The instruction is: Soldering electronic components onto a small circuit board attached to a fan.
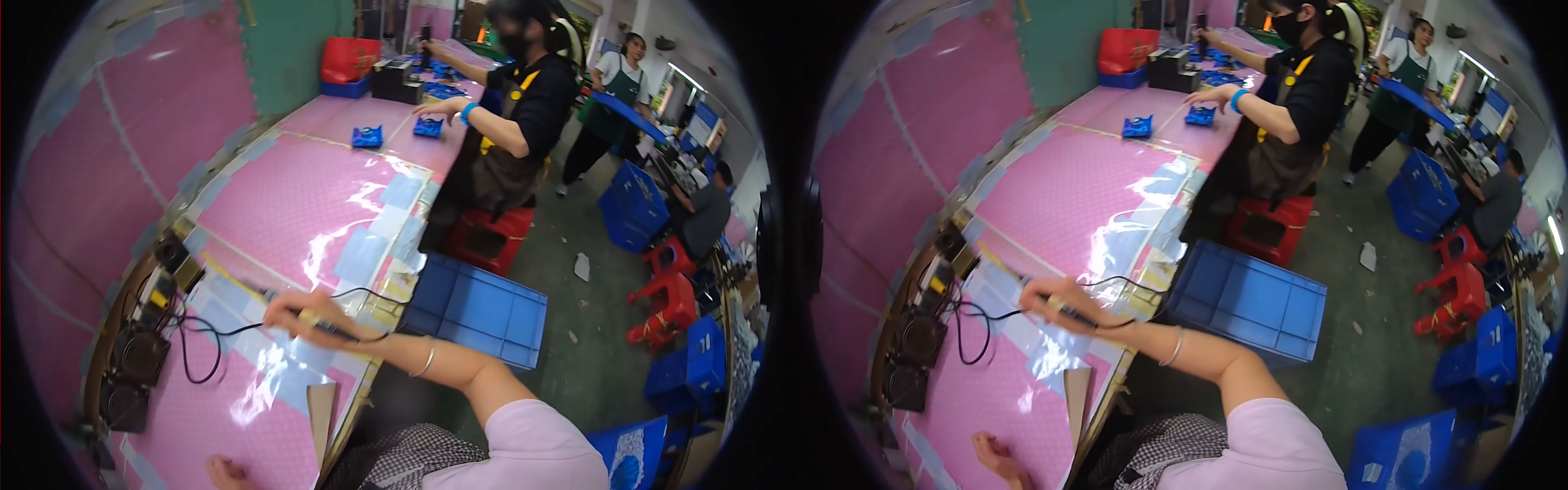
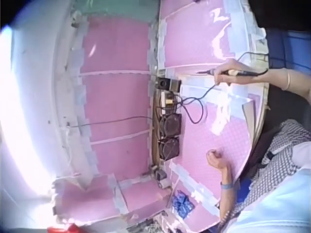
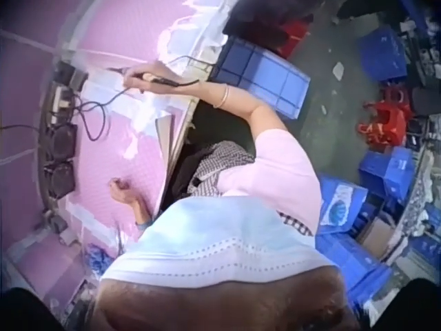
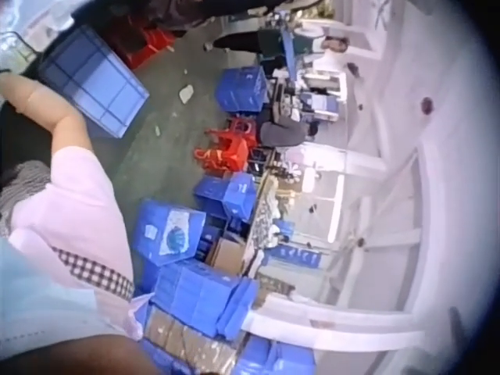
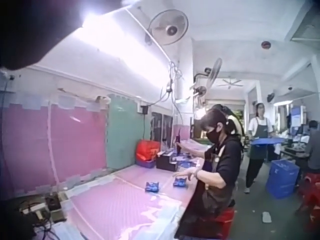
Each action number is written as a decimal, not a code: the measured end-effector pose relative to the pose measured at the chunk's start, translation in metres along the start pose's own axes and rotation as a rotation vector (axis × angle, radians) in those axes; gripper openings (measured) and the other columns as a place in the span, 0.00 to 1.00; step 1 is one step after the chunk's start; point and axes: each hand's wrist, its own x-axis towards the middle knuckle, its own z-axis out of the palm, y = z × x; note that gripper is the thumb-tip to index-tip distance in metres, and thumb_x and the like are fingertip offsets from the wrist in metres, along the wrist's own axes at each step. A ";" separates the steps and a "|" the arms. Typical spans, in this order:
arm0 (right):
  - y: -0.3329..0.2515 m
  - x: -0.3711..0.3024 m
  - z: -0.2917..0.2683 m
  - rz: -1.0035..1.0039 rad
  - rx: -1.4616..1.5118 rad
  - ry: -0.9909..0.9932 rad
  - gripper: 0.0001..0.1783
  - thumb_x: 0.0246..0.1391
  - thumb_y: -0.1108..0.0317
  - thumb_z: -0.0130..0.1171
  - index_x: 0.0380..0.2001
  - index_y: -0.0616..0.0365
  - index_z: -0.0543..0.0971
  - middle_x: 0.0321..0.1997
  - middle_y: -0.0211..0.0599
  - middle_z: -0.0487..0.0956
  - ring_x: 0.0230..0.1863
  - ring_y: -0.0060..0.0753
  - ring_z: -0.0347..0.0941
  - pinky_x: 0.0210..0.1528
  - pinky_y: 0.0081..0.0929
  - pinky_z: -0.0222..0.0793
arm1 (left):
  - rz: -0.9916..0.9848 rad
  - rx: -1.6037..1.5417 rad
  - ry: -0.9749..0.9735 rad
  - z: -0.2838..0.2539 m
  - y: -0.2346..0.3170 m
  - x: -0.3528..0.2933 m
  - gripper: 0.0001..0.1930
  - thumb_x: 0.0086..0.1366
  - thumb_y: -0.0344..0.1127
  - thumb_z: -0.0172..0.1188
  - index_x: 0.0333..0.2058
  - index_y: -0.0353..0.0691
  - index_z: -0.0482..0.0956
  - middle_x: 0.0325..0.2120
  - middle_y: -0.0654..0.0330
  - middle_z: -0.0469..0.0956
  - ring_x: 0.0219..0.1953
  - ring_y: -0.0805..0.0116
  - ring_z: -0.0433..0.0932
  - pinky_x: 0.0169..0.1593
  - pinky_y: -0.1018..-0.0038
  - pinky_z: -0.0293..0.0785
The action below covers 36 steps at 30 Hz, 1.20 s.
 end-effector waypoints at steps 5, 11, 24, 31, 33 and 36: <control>-0.015 -0.015 0.025 -0.174 -0.110 0.028 0.07 0.58 0.67 0.57 0.34 0.59 0.78 0.21 0.32 0.76 0.22 0.19 0.71 0.27 0.20 0.67 | -0.372 -0.047 0.036 0.009 0.054 -0.003 0.18 0.69 0.52 0.47 0.32 0.42 0.72 0.18 0.65 0.67 0.19 0.72 0.63 0.26 0.75 0.63; -0.031 -0.026 0.033 -0.049 -0.036 -0.011 0.08 0.59 0.66 0.56 0.35 0.60 0.79 0.25 0.30 0.79 0.22 0.17 0.73 0.25 0.18 0.67 | -0.385 -0.224 -0.036 -0.009 0.059 0.007 0.19 0.70 0.50 0.46 0.29 0.40 0.72 0.14 0.66 0.66 0.16 0.77 0.59 0.22 0.79 0.58; -0.052 -0.041 0.040 -0.017 0.065 0.057 0.09 0.61 0.66 0.53 0.34 0.59 0.79 0.21 0.28 0.75 0.21 0.16 0.69 0.25 0.17 0.64 | -0.498 -0.685 -0.058 -0.021 0.053 0.015 0.09 0.66 0.38 0.53 0.35 0.38 0.76 0.10 0.70 0.54 0.14 0.80 0.49 0.22 0.80 0.51; -0.045 -0.046 0.047 0.012 0.054 0.037 0.11 0.62 0.64 0.51 0.35 0.61 0.78 0.29 0.32 0.79 0.24 0.18 0.72 0.28 0.18 0.68 | -0.535 -0.674 -0.061 -0.025 0.051 0.012 0.10 0.66 0.39 0.53 0.33 0.39 0.76 0.11 0.70 0.58 0.13 0.79 0.52 0.22 0.79 0.52; -0.041 -0.049 0.047 0.028 0.011 0.016 0.13 0.64 0.63 0.49 0.34 0.63 0.77 0.36 0.35 0.82 0.27 0.21 0.74 0.32 0.20 0.72 | -0.437 -0.635 -0.026 -0.032 0.026 0.020 0.11 0.70 0.41 0.47 0.32 0.43 0.71 0.13 0.72 0.56 0.12 0.86 0.50 0.16 0.83 0.44; -0.031 -0.049 0.058 -0.094 -0.060 0.031 0.14 0.63 0.64 0.49 0.33 0.65 0.77 0.34 0.40 0.82 0.26 0.22 0.74 0.32 0.22 0.73 | -0.424 -0.629 -0.088 -0.044 0.013 0.023 0.10 0.71 0.41 0.46 0.36 0.42 0.71 0.13 0.72 0.58 0.11 0.85 0.51 0.15 0.84 0.45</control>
